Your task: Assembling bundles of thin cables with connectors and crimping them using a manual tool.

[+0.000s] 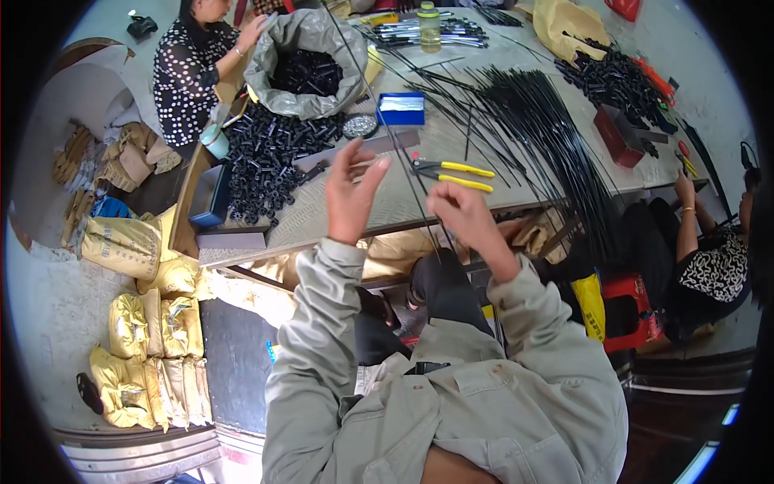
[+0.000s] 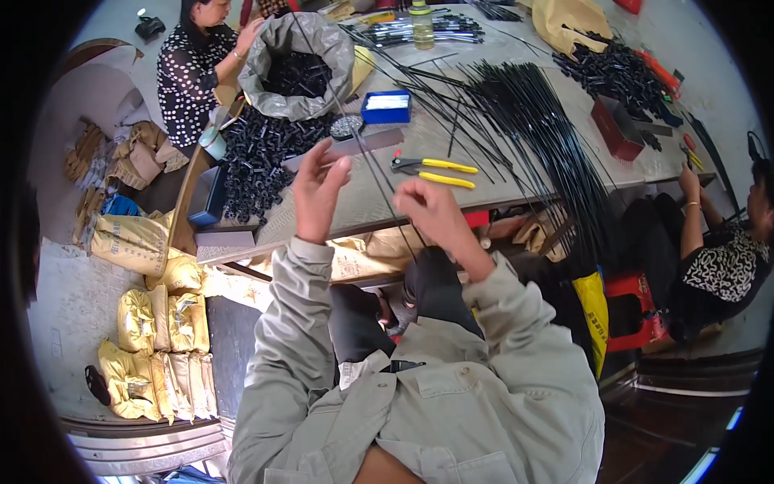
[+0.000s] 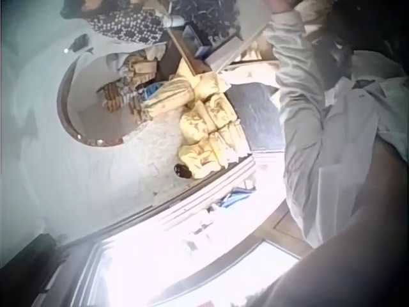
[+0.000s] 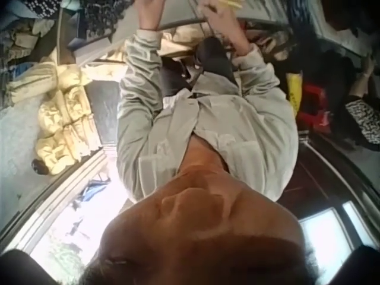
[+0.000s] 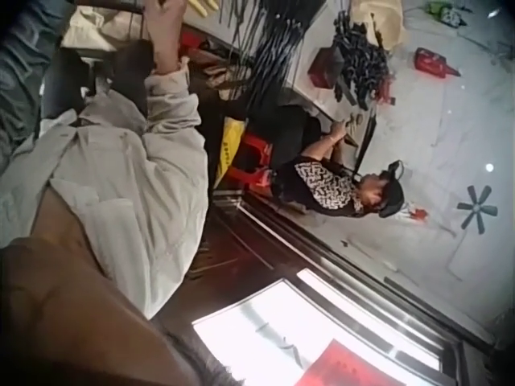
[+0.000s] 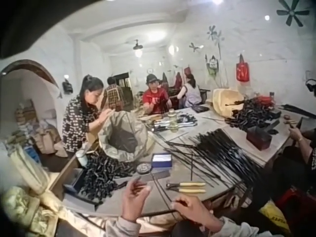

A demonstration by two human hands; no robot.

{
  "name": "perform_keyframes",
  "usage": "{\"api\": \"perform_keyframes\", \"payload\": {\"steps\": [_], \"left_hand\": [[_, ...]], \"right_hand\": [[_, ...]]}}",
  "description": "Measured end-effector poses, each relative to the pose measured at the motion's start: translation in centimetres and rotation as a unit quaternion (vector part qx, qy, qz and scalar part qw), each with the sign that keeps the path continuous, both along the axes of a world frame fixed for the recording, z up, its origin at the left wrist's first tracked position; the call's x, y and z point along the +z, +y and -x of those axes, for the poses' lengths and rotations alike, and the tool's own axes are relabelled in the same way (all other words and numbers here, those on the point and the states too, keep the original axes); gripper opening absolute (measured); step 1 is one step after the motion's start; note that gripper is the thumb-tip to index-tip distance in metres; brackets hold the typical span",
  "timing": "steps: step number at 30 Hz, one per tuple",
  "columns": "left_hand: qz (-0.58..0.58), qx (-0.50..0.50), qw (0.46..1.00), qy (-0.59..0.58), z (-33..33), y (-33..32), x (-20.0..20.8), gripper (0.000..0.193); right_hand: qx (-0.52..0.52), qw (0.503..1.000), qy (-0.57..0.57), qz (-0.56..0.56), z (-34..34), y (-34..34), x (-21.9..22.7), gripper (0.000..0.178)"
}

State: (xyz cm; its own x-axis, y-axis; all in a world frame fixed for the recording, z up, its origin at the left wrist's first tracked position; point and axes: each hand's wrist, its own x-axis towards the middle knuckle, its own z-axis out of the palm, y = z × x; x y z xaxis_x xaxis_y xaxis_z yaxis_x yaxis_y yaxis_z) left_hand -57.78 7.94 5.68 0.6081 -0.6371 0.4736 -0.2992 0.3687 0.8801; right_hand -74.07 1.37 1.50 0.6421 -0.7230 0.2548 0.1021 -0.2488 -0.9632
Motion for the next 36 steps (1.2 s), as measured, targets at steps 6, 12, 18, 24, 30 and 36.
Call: {"api": "perform_keyframes", "payload": {"steps": [6, 12, 18, 24, 30, 36], "left_hand": [[-0.053, -0.144, 0.985, 0.084, -0.2, 0.0, 1.1, 0.033], [-0.113, 0.207, 0.89, -0.389, 0.9, 2.7, 1.2, 0.033], [-0.021, 0.133, 0.707, -0.694, -1.9, 5.0, 4.7, 0.021], [-0.162, 0.003, 0.852, -0.497, -3.7, 9.4, -0.2, 0.014], [-0.229, 0.053, 0.966, -0.112, -7.6, 14.2, -1.5, 0.025], [-0.157, -0.055, 0.957, 0.236, -6.3, 14.0, 2.4, 0.026]], "right_hand": [[-0.084, 0.978, 0.045, 0.183, 2.8, 2.7, -0.8, 0.007], [-0.153, 0.884, 0.086, 0.434, 4.4, 1.8, -0.2, 0.009], [-0.124, 0.858, 0.101, 0.488, 4.5, 1.0, 2.1, 0.011], [-0.122, 0.812, 0.072, 0.566, 2.8, -0.9, 4.4, 0.016], [-0.315, 0.873, 0.126, 0.349, 1.4, -11.0, 1.8, 0.029], [-0.36, 0.761, 0.305, 0.445, -2.3, -17.0, -3.2, 0.029]]}}
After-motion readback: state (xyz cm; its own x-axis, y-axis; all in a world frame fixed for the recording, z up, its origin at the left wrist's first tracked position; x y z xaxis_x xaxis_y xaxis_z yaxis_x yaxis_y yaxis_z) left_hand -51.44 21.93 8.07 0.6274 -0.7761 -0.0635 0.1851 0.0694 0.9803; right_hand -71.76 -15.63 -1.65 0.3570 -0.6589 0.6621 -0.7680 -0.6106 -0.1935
